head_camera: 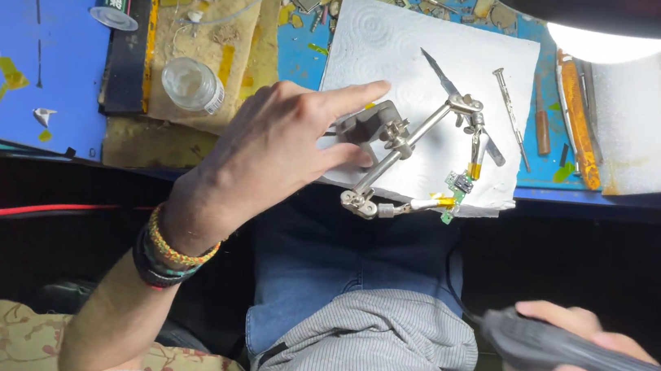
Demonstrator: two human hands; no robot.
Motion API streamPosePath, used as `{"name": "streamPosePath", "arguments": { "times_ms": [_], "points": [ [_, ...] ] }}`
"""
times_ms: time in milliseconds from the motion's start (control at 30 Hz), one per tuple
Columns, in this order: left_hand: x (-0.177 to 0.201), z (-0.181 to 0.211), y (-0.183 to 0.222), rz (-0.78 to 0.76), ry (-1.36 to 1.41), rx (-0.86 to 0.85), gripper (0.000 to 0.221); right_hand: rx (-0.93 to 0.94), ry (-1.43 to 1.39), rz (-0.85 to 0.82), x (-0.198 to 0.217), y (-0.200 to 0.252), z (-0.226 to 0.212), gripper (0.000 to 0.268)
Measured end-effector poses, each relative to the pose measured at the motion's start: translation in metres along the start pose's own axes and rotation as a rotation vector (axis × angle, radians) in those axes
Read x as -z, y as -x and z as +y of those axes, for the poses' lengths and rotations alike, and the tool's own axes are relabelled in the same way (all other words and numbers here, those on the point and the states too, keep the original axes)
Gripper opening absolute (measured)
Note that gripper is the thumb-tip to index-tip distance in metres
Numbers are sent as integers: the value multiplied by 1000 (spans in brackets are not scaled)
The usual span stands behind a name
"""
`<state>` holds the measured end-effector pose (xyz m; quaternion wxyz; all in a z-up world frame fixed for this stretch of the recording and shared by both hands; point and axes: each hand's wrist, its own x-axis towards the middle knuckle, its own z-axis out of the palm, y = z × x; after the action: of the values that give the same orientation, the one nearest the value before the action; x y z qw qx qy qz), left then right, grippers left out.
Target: Repairing a circuit board by desoldering components using a heat gun and tweezers
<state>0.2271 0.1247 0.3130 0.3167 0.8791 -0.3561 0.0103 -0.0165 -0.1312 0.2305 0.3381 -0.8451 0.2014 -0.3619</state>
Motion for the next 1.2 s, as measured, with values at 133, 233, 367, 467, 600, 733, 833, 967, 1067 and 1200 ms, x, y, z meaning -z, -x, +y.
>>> {"name": "streamPosePath", "arguments": {
  "times_ms": [133,233,367,467,600,733,833,967,1067,1200],
  "points": [
    [-8,3,-1,-7,-153,-51,32,1,-146,-266,-43,18,66,98],
    [-26,-4,0,115,-149,-109,34,109,-249,-386,-74,8,61,74],
    [-40,-8,3,222,-169,-168,21,212,-666,-526,-100,29,94,44],
    [-41,-7,2,204,-208,-116,15,174,-692,-603,-100,33,96,39],
    [-47,-11,0,238,-185,-167,9,167,-673,-602,-99,36,102,40],
    [-51,-15,-1,237,-132,-174,8,168,-477,-531,-99,55,135,54],
    [-52,-18,-4,207,-65,-199,7,189,-400,-524,-104,61,147,58],
    [-53,-17,-6,206,-124,-169,9,321,-185,-671,-104,64,160,37],
    [-55,-22,1,218,-207,-203,12,380,-69,-699,-107,55,147,48],
    [-38,-17,22,301,-278,-240,34,548,322,-728,-110,50,142,57]
  ]
}}
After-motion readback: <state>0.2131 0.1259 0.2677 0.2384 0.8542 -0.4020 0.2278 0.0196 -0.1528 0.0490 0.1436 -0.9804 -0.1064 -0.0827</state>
